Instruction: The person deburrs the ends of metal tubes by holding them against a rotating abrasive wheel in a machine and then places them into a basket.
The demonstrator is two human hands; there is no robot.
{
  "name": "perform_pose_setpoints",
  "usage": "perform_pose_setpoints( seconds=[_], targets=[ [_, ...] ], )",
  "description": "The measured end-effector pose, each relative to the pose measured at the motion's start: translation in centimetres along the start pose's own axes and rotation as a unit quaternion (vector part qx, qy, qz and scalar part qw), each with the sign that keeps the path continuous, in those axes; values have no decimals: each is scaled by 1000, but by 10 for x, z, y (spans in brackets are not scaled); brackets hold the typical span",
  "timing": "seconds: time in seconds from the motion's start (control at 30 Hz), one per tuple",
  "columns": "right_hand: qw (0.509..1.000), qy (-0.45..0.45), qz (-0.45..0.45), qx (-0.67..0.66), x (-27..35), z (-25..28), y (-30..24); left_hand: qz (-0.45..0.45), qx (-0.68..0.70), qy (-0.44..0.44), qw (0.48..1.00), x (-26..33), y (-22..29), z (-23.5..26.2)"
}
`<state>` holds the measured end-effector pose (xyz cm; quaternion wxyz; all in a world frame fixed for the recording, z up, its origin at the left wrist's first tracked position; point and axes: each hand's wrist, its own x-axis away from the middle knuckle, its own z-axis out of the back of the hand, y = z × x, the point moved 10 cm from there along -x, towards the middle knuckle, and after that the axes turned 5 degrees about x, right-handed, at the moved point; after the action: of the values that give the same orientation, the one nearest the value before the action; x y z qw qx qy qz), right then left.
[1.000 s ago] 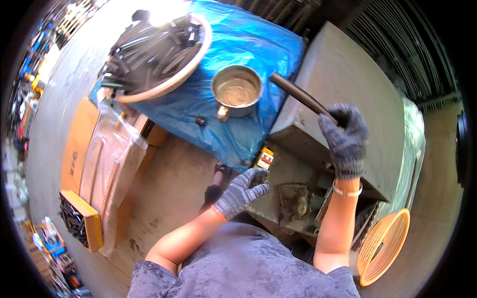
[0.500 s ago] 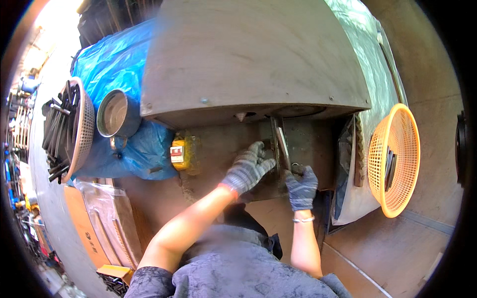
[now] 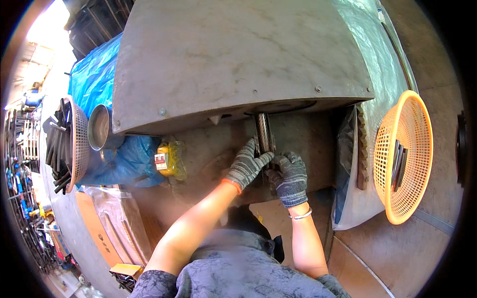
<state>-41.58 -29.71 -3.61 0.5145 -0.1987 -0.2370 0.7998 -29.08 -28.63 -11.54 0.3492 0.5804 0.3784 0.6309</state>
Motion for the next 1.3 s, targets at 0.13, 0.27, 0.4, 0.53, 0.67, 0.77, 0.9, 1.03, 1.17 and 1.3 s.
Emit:
perform_pose_setpoints(
  seconds=[0.13, 0.27, 0.4, 0.53, 0.67, 0.77, 0.9, 1.03, 1.17, 1.3],
  targets=[
    [999, 10, 21, -31, -3, -5, 3, 5, 48, -8, 999, -4, -9, -1],
    [998, -39, -37, -24, -7, -12, 14, -12, 74, -9, 997, -6, -12, -4],
    [997, -66, -48, -15, -9, -12, 16, -15, 90, -12, 996, -7, -14, -4],
    [997, -74, 0, 17, 1, -30, 26, -21, 80, -2, 997, -5, -4, -4],
    [996, -83, 10, -16, 0, -35, 27, -14, 63, -5, 998, -7, -9, -4],
    [996, -88, -3, -11, -2, -35, 22, -36, 62, 11, 997, -3, -2, -2],
    [991, -129, -32, 11, 0, -41, 27, -29, 70, 1, 997, -6, -8, -3],
    [996, -80, 1, -41, -1, -34, 23, -21, 72, -7, 997, -6, -7, -5],
    [997, -76, -18, -23, 0, -34, 23, -27, 83, -15, 996, -4, -3, -6],
    [993, -99, -29, -49, -1, -37, 27, -34, 79, -9, 996, -9, -17, -4]
  ],
)
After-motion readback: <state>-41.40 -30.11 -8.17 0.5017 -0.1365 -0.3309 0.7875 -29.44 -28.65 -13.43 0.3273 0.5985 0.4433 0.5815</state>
